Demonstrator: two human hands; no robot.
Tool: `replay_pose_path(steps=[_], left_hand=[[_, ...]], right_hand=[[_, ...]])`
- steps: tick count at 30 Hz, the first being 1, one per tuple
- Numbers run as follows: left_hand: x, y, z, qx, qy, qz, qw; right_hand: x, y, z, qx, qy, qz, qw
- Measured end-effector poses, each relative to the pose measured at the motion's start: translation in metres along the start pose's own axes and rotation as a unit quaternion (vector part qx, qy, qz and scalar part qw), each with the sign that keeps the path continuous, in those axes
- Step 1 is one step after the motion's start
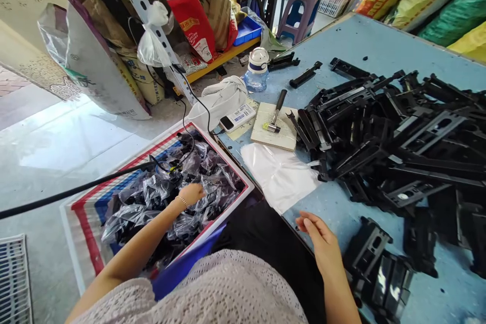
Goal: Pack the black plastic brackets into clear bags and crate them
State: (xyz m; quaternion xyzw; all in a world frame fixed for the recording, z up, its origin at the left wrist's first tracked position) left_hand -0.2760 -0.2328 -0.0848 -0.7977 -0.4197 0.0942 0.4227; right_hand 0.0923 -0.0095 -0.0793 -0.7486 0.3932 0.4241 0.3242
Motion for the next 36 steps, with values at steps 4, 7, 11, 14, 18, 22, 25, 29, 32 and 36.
replay_pose_path(steps=[4,7,11,14,18,22,25,29,32,36], left_hand=[[0.066,-0.056,0.051,0.218,0.134,-0.057,0.965],[0.105,-0.110,0.090,0.386,0.148,-0.069,0.908],[0.116,-0.155,0.138,0.340,0.045,-0.035,0.939],[0.106,-0.162,0.154,0.286,0.059,-0.008,0.956],[0.092,-0.155,0.150,0.302,0.067,-0.024,0.951],[0.091,-0.149,0.141,0.351,0.082,-0.051,0.932],[0.092,-0.146,0.137,0.366,0.100,-0.038,0.924],[0.087,-0.142,0.134,0.386,0.117,-0.037,0.914],[0.082,-0.139,0.133,0.396,0.138,-0.046,0.907],[0.078,-0.137,0.134,0.411,0.166,-0.059,0.895]], right_hand=[[0.001,0.001,0.001,0.009,-0.011,-0.014,1.000],[0.002,0.002,-0.002,0.015,-0.018,-0.021,1.000],[0.003,0.002,-0.006,0.017,-0.022,-0.022,0.999],[0.005,0.002,-0.006,0.013,-0.030,-0.020,0.999],[0.007,0.001,-0.005,0.000,-0.027,-0.009,1.000],[0.007,-0.001,-0.005,-0.010,-0.027,-0.015,0.999],[0.007,-0.001,-0.005,-0.016,-0.029,-0.018,0.999],[0.006,0.000,-0.004,-0.012,-0.029,-0.015,0.999],[0.005,0.000,-0.004,-0.007,-0.026,-0.012,1.000],[0.007,-0.001,-0.004,-0.009,-0.024,-0.020,0.999]])
Point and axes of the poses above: each hand's wrist, its own z-axis towards the middle knuckle, its own y-axis out of the palm, x = y × z, the point moved 2 cm from there along z, towards the middle knuckle, and after that the axes turned 3 degrees about -y, right-handed, at the moved point
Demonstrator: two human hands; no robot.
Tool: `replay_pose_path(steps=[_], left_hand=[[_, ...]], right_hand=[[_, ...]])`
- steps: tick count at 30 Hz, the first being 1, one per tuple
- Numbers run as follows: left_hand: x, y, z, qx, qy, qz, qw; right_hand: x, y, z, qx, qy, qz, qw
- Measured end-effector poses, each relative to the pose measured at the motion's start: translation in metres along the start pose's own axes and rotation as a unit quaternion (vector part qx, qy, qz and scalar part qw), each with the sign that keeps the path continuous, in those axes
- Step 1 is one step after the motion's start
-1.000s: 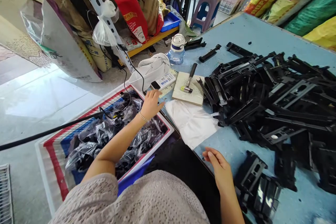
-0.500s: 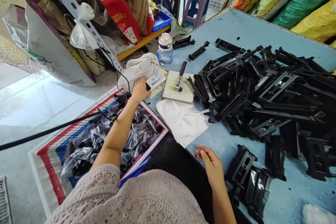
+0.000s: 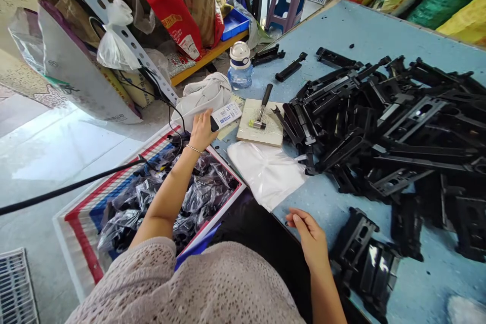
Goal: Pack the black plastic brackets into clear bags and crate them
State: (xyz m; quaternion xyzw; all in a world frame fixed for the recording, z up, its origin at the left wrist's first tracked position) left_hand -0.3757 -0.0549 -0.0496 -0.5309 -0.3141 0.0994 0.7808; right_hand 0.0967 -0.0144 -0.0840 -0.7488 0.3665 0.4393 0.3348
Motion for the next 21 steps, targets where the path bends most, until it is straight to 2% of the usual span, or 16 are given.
replay_pose_path(steps=[13,21], left_hand=[[-0.008,0.002,0.001,0.010,-0.001,-0.038,0.999],[-0.012,0.002,0.007,-0.020,-0.028,-0.037,0.999]], right_hand=[[0.005,-0.001,-0.001,-0.005,0.000,-0.005,1.000],[0.000,0.001,0.000,-0.003,-0.005,0.005,1.000]])
Point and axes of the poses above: each hand's wrist, its own z-axis towards the middle knuckle, its own y-axis out of the palm, x = y × z, the point moved 2 cm from there along z, towards the middle knuckle, and after that the axes turned 3 degrees about -y, right-handed, at the moved point
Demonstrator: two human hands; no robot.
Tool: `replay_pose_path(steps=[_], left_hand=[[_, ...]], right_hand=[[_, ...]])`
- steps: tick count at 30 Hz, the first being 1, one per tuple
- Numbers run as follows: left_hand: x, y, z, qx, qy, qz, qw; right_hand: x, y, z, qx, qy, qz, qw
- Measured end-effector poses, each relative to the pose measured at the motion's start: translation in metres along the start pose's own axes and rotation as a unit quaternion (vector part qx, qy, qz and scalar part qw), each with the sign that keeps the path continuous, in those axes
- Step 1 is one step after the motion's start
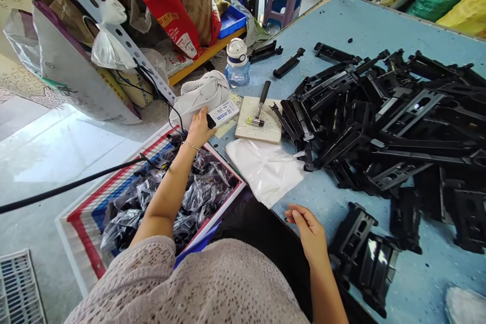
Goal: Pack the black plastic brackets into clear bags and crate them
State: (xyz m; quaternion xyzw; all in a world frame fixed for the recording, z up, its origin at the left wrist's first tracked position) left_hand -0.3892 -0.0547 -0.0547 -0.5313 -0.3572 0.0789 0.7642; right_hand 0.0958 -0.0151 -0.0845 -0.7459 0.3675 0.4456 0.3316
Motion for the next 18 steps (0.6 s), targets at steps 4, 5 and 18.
replay_pose_path(steps=[4,5,18], left_hand=[[0.022,-0.004,-0.012,0.018,0.003,0.034,0.999],[0.035,-0.003,-0.022,0.029,0.013,0.039,0.999],[0.189,0.062,-0.159,-0.073,0.262,0.039,0.962]], right_hand=[[0.002,-0.001,0.000,-0.001,-0.006,0.006,1.000],[0.003,0.000,0.000,-0.001,-0.008,0.007,1.000],[-0.028,-0.023,-0.035,0.013,-0.044,-0.058,0.997]])
Point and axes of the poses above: each hand's wrist, its own z-axis towards the middle knuckle, its own y-axis out of the palm, x = y × z, the point moved 2 cm from there along z, towards the middle knuckle, and after that the axes turned 3 degrees about -y, right-handed, at the moved point
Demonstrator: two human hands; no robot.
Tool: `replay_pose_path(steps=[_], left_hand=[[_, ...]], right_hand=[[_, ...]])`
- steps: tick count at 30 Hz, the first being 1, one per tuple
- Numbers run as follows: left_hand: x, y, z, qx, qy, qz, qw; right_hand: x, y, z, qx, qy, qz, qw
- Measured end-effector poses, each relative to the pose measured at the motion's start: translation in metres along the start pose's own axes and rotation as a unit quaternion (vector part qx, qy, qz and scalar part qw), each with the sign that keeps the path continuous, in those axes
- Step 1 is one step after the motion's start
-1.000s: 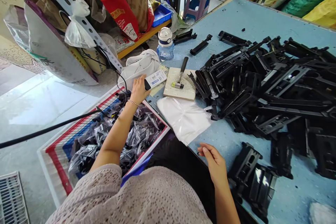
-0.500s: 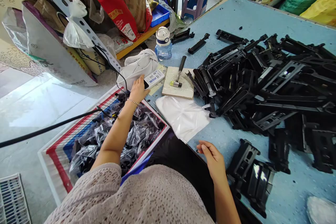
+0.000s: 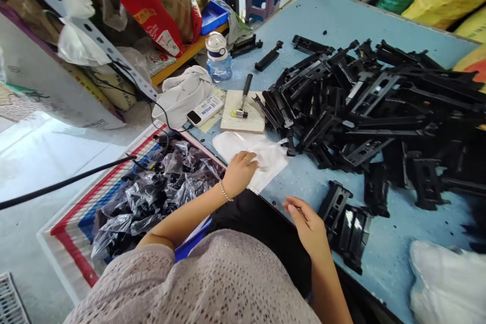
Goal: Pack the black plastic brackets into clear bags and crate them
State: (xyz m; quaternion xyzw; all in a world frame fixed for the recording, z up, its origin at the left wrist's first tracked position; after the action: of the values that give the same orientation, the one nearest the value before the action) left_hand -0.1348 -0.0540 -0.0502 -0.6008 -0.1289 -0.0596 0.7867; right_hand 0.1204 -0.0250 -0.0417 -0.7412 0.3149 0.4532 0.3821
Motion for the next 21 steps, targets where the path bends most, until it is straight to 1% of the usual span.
replay_pose_path(steps=[3,5,7,10,12,13,15,18,21], left_hand=[[-0.012,-0.003,0.000,0.033,0.020,-0.069,0.997],[-0.013,-0.004,0.000,0.049,0.010,-0.116,0.992],[-0.009,-0.003,0.001,0.045,-0.003,-0.129,0.991],[-0.002,0.001,0.007,0.006,-0.001,-0.115,0.993],[-0.002,0.003,0.013,-0.012,-0.011,-0.124,0.992],[-0.004,0.003,0.017,-0.015,-0.024,-0.144,0.989],[-0.009,-0.001,0.022,-0.017,-0.055,-0.221,0.974],[-0.010,-0.010,0.025,-0.040,-0.099,-0.368,0.924],[-0.002,-0.016,0.022,-0.080,-0.122,-0.450,0.881]], right_hand=[[-0.006,-0.019,-0.011,0.036,-0.018,-0.016,0.999],[-0.008,-0.022,-0.011,0.046,-0.017,-0.011,0.999],[-0.011,-0.016,-0.006,0.028,-0.012,-0.004,1.000],[-0.019,0.004,0.007,-0.028,-0.019,0.013,0.999],[-0.022,0.015,0.017,-0.052,-0.032,0.023,0.998],[-0.024,0.020,0.022,-0.056,-0.036,0.030,0.997],[-0.025,0.026,0.030,-0.058,-0.033,0.063,0.996],[-0.025,0.035,0.042,-0.057,-0.007,0.150,0.987],[-0.028,0.047,0.054,-0.056,0.008,0.211,0.976]])
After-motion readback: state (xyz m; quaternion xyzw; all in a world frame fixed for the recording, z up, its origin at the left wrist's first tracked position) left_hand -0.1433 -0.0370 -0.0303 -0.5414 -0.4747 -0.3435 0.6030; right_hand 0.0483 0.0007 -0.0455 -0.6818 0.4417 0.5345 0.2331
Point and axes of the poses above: each hand's wrist, its own z-axis towards the middle knuckle, its own y-axis out of the palm, x = y × z, the point moved 2 cm from there along z, towards the middle knuckle, and after that the axes turned 3 degrees about -y, right-handed, at the moved point
